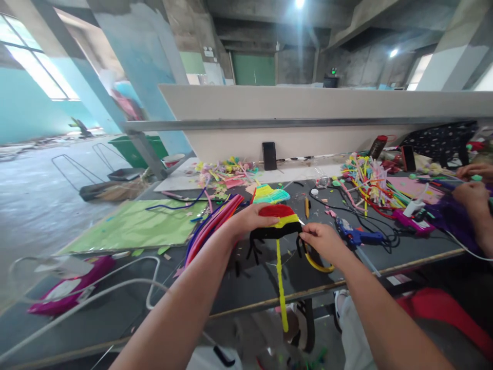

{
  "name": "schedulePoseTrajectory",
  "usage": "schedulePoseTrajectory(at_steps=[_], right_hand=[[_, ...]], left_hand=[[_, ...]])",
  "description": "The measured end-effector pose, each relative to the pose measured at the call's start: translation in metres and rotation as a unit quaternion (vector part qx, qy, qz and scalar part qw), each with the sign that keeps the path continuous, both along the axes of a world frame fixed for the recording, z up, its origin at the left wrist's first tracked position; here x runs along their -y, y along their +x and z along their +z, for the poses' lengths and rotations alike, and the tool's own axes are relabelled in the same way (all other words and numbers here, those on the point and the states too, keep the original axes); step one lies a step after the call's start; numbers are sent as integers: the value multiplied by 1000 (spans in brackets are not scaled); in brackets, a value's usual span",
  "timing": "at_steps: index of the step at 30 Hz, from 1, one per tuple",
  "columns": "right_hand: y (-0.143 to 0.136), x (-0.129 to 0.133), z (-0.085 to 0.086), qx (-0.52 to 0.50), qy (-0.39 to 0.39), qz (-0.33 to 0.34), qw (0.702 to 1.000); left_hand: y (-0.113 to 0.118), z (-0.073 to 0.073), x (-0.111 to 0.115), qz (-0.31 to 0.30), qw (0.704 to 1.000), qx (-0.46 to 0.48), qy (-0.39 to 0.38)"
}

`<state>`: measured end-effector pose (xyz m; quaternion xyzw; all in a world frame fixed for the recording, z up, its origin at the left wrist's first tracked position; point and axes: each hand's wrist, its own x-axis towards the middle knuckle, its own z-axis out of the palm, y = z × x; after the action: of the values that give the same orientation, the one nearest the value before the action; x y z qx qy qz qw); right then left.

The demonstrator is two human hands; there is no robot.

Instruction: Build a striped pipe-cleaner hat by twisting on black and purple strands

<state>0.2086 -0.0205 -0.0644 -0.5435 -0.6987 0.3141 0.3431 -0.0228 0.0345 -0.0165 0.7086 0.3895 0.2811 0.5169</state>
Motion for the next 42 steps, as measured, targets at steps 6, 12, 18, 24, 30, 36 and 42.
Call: schedulePoseTrajectory(at_steps=[6,12,18,24,30,36,42], right_hand=[[-5,-3,-1,-49,-33,13,998],[-1,-4,-4,-86,-65,10,994],[-3,-7,-6,-186,-119,12,975],[-3,-7,-8,-188,-129,-7,974],[4,-4,-15,-145,-106,-35,983],[6,-1,-14,-121,-91,-23,988],[1,0,-10,-165,-121,-12,979]], left_hand=[[24,42,-21,-130,926,-289,205],[50,37,-37,-207,883,-360,219],[43,36,-45,-219,906,-302,199],[43,39,-42,-197,902,-313,222],[54,42,-34,-209,883,-342,243],[55,42,-32,-216,882,-337,248],[57,44,-28,-230,877,-336,257]])
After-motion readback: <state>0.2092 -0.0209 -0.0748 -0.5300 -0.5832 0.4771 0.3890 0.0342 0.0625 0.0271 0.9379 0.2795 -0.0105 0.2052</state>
